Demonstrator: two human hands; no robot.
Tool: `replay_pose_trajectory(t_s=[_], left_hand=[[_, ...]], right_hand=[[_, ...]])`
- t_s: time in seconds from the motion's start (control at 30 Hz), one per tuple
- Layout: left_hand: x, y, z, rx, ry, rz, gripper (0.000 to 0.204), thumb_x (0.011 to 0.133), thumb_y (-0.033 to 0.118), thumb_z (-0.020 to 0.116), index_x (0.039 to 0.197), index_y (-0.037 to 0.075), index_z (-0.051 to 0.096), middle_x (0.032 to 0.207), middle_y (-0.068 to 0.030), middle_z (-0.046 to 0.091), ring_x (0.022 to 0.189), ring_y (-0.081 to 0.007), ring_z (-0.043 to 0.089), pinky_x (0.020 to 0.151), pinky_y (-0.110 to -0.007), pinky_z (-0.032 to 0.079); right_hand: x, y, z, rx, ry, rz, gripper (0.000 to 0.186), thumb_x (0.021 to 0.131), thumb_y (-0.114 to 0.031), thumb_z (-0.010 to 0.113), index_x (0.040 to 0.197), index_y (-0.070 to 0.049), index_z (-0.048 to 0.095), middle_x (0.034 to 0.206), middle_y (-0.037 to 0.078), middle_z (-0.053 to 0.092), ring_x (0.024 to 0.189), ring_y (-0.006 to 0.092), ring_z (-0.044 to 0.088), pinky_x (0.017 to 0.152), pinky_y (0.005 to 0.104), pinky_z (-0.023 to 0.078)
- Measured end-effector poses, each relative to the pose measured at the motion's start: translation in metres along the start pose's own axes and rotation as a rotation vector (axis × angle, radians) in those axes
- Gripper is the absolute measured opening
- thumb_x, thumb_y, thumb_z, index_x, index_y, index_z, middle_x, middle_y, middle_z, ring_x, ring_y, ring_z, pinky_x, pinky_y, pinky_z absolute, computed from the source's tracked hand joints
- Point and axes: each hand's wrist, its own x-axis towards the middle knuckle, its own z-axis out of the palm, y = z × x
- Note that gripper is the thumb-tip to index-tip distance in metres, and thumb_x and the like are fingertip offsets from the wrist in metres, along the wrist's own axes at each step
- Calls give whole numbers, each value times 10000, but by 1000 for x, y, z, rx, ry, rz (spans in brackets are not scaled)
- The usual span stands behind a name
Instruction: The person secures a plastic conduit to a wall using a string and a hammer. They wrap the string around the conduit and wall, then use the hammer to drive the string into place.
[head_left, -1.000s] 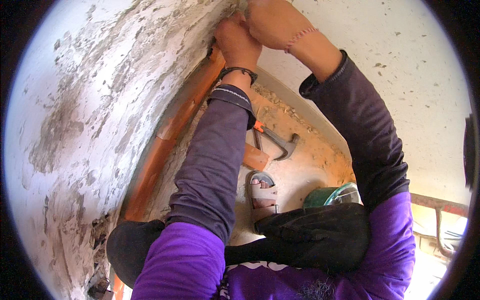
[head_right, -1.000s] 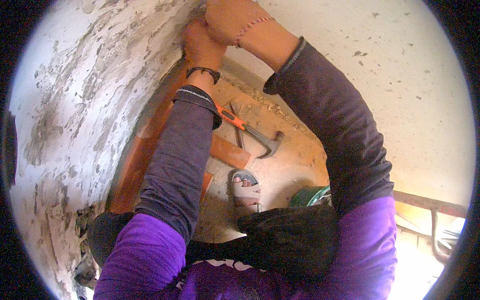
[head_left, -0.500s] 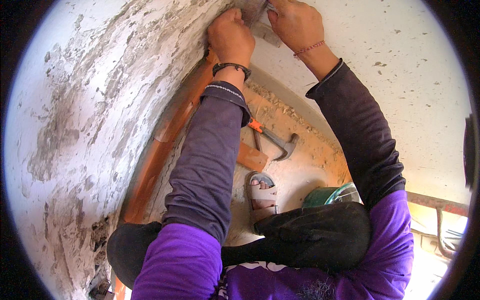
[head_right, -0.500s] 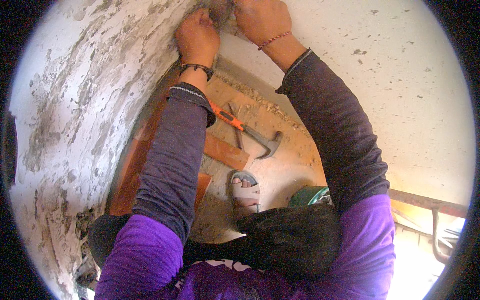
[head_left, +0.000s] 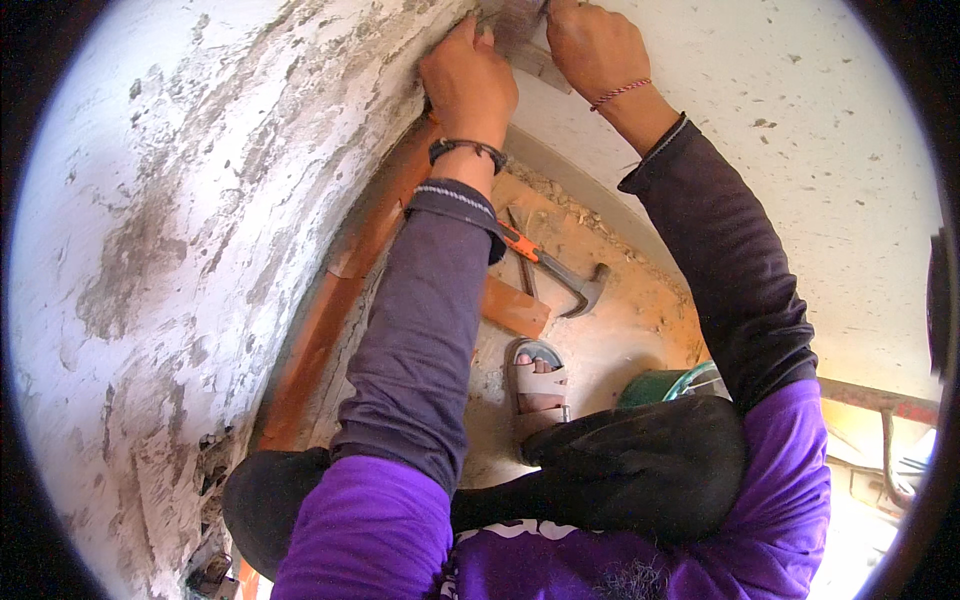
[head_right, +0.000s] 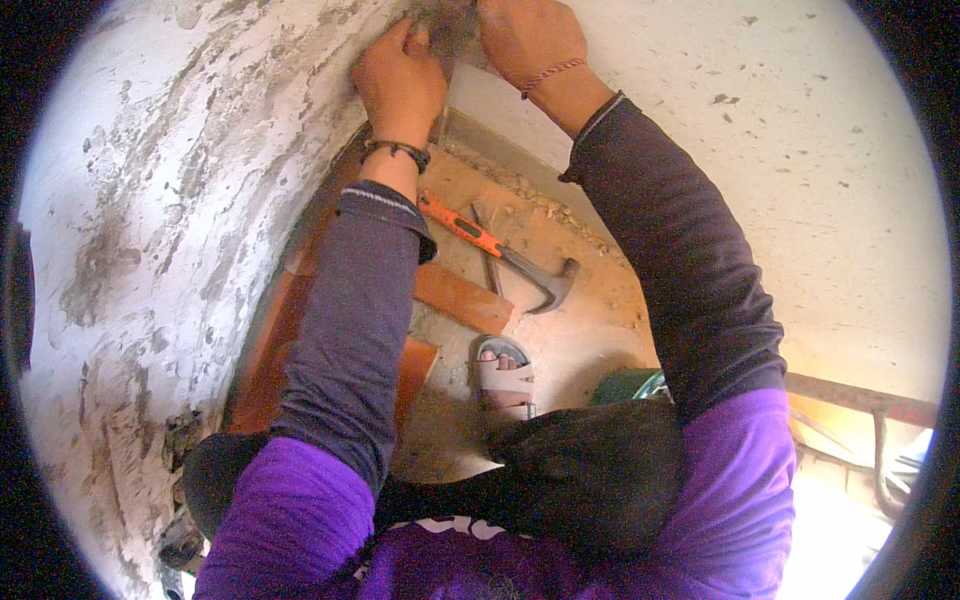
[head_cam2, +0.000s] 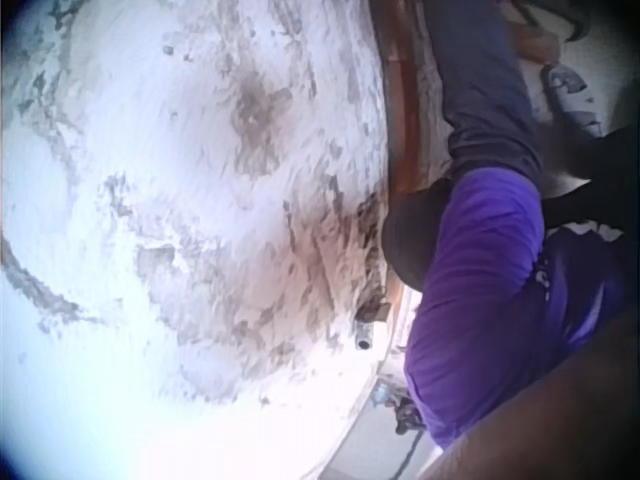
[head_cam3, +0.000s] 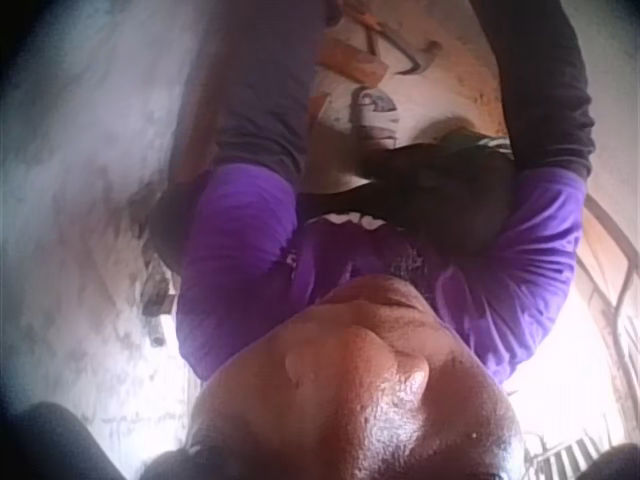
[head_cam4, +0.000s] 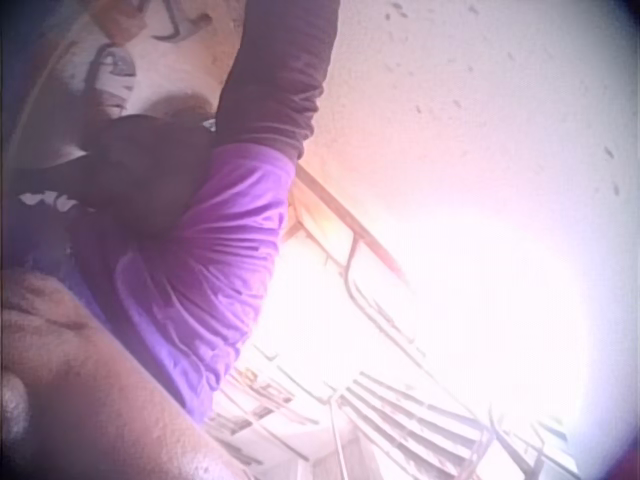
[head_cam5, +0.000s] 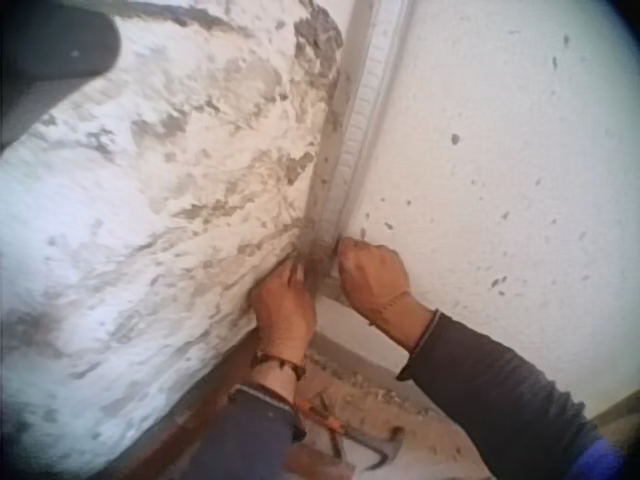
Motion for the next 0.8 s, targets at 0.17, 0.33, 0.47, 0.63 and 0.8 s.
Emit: replay_pose_trajectory(t_s=[0.17,0.33,0.47,0.63,0.8], left_hand=[[-12,1,-10,-2,45,8,160,814,23,572,946,-48,629,867,-265,638,874,-442,618,767,-477,483],[-5,-4,-6,180,-118,97,143,813,45,595,929,-36,610,850,-250,643,876,-449,621,757,-489,489],[-12,2,-1,172,-114,-5,172,817,94,622,937,-26,594,854,-252,647,852,-450,628,744,-500,495],[-16,0,-2,143,-110,-29,225,823,136,628,976,-26,595,875,-261,655,847,-448,635,755,-505,503],[-2,19,-5,196,-209,-31,318,823,126,583,1116,6,610,916,-260,656,875,-420,633,789,-498,498]], right_hand=[[0,-4,-2,-25,-117,45,112,816,-83,509,807,20,554,673,209,634,576,338,649,515,419,521],[2,-13,-6,-35,-127,68,120,813,-81,512,806,30,557,673,210,636,587,333,657,519,410,526],[-1,-12,-6,-74,-184,94,132,814,-87,519,797,36,564,679,207,641,596,338,660,525,409,530],[3,-13,-11,-8,-189,63,144,817,-97,523,780,32,574,676,211,636,610,345,658,545,410,536],[-8,-6,-6,-52,-250,51,197,834,-127,527,774,39,612,687,216,634,641,334,657,589,410,533]])
